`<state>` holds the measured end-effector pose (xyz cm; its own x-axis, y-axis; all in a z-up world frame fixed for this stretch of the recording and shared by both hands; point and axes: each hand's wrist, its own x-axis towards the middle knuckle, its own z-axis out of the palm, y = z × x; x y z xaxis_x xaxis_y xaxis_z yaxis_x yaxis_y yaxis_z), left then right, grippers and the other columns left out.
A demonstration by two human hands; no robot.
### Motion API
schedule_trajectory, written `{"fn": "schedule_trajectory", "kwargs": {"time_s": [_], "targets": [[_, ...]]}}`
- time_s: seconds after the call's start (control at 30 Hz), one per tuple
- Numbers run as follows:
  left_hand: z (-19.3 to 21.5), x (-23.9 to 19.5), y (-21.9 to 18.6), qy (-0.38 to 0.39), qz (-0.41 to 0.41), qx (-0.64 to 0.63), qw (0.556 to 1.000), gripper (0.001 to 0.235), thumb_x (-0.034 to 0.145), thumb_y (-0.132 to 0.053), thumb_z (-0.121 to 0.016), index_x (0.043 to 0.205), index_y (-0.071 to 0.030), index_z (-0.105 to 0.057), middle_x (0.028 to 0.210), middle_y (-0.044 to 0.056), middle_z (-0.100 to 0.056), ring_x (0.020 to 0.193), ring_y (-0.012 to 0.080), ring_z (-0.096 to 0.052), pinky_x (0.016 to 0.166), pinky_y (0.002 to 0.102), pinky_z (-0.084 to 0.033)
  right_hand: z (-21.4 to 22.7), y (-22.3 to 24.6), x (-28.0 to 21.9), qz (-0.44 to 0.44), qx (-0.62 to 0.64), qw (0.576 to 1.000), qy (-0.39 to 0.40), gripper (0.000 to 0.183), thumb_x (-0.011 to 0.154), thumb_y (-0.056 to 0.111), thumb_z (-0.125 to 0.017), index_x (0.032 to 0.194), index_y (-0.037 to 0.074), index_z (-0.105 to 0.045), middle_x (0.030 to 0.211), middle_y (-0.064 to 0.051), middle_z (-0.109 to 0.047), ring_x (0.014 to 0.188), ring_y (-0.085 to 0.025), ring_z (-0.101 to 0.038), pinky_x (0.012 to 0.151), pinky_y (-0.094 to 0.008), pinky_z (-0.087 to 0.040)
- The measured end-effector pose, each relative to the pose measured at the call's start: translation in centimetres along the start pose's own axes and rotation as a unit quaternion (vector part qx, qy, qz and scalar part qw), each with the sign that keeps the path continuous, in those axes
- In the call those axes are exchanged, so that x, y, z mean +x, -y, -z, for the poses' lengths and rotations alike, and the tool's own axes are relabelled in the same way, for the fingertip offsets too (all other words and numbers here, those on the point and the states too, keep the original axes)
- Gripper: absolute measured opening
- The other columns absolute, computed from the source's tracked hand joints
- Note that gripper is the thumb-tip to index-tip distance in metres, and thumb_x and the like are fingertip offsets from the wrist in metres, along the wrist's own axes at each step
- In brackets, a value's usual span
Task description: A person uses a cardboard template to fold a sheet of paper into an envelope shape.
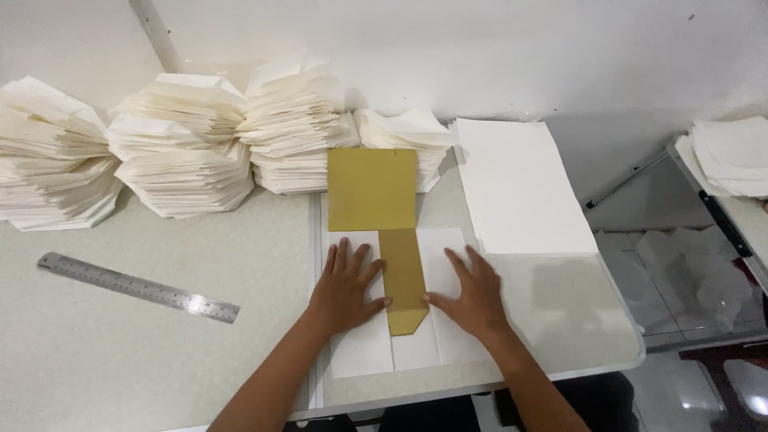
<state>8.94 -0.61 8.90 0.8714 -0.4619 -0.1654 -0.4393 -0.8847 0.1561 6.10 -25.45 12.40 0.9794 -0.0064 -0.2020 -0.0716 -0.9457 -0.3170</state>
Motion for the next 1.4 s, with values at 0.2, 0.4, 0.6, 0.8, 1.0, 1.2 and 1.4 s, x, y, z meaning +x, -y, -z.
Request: {"fn": "schedule_trajectory", "kwargs": {"time_s": [0.2,0.4,0.6,0.8,1.0,1.2,1.4], "targets": [[1.6,-0.7,-0.3,0.019,0.023,-0.008,1.000,0.079,0.093,-0.076,-0.037,0.158,-0.034,-0.025,0.167,0.016,-0.018,0.155,0.0466,-0.009,0.126,0.058,-0.006,0.7,2.2,0.2,-0.134,0.078,0.988,-0.001,0.099,0.087,0.045,-0.077,0.164,0.018,-0.021,0.158,-0.025,-0.030,0.146,-0.046,-0.035,0.112,-0.056,-0.046],[0.5,-0.2,-0.2,0.003,0.033,0.007,0.999,0.079,0.090,-0.077,-0.036,0.158,-0.040,-0.021,0.168,0.015,-0.017,0.156,0.0448,-0.010,0.126,0.055,-0.007,2.0,2.1,0.9,-0.169,0.126,0.977,0.024,0.094,0.091,0.032,-0.074,0.164,0.012,-0.019,0.155,-0.030,-0.033,0.141,-0.046,-0.045,0.102,-0.053,-0.056],[0.4,-0.3,0.0,-0.001,0.027,-0.004,1.000,0.080,0.091,-0.077,-0.036,0.159,-0.039,-0.020,0.168,0.015,-0.016,0.156,0.0439,-0.010,0.127,0.055,-0.005,2.2,2.5,1.1,-0.179,0.099,0.978,0.049,0.092,0.092,0.034,-0.070,0.164,0.010,-0.018,0.145,-0.028,-0.047,0.136,-0.043,-0.052,0.094,-0.050,-0.059],[-0.2,-0.2,0.1,-0.012,0.025,-0.004,1.000,0.083,0.089,-0.079,-0.036,0.160,-0.039,-0.018,0.168,0.015,-0.017,0.156,0.0439,-0.011,0.126,0.055,-0.007,3.6,4.8,-0.3,-0.197,0.126,0.972,0.023,0.100,0.088,0.028,-0.078,0.163,0.006,-0.016,0.150,-0.035,-0.035,0.140,-0.050,-0.043,0.101,-0.057,-0.055],[0.2,-0.5,0.0,-0.013,0.022,-0.020,0.999,0.083,0.091,-0.075,-0.039,0.161,-0.035,-0.018,0.168,0.017,-0.016,0.156,0.0442,-0.010,0.126,0.056,-0.005,3.2,1.0,0.8,-0.220,0.320,0.921,0.008,0.098,0.091,0.034,-0.074,0.164,0.004,-0.015,0.142,-0.035,-0.045,0.135,-0.046,-0.049,0.101,-0.055,-0.049],[0.2,-0.4,-0.1,-0.009,0.028,-0.015,0.999,0.085,0.090,-0.076,-0.039,0.161,-0.034,-0.017,0.168,0.016,-0.016,0.156,0.0432,-0.009,0.127,0.054,-0.005,4.8,0.1,1.9,-0.100,0.451,0.887,0.013,0.074,0.096,0.009,-0.064,0.161,0.006,-0.029,0.121,-0.025,-0.063,0.109,-0.035,-0.061,0.094,-0.048,-0.051],[0.7,-0.5,-0.1,0.014,0.024,-0.016,0.999,0.089,0.092,-0.076,-0.034,0.163,-0.029,-0.011,0.169,0.018,-0.011,0.156,0.0439,-0.006,0.126,0.056,-0.003,1.2,-1.1,6.4,0.053,0.372,0.926,0.039,0.077,0.096,0.004,-0.059,0.163,0.011,-0.023,0.100,-0.013,-0.064,0.091,-0.026,-0.059,0.082,-0.039,-0.051]]}}
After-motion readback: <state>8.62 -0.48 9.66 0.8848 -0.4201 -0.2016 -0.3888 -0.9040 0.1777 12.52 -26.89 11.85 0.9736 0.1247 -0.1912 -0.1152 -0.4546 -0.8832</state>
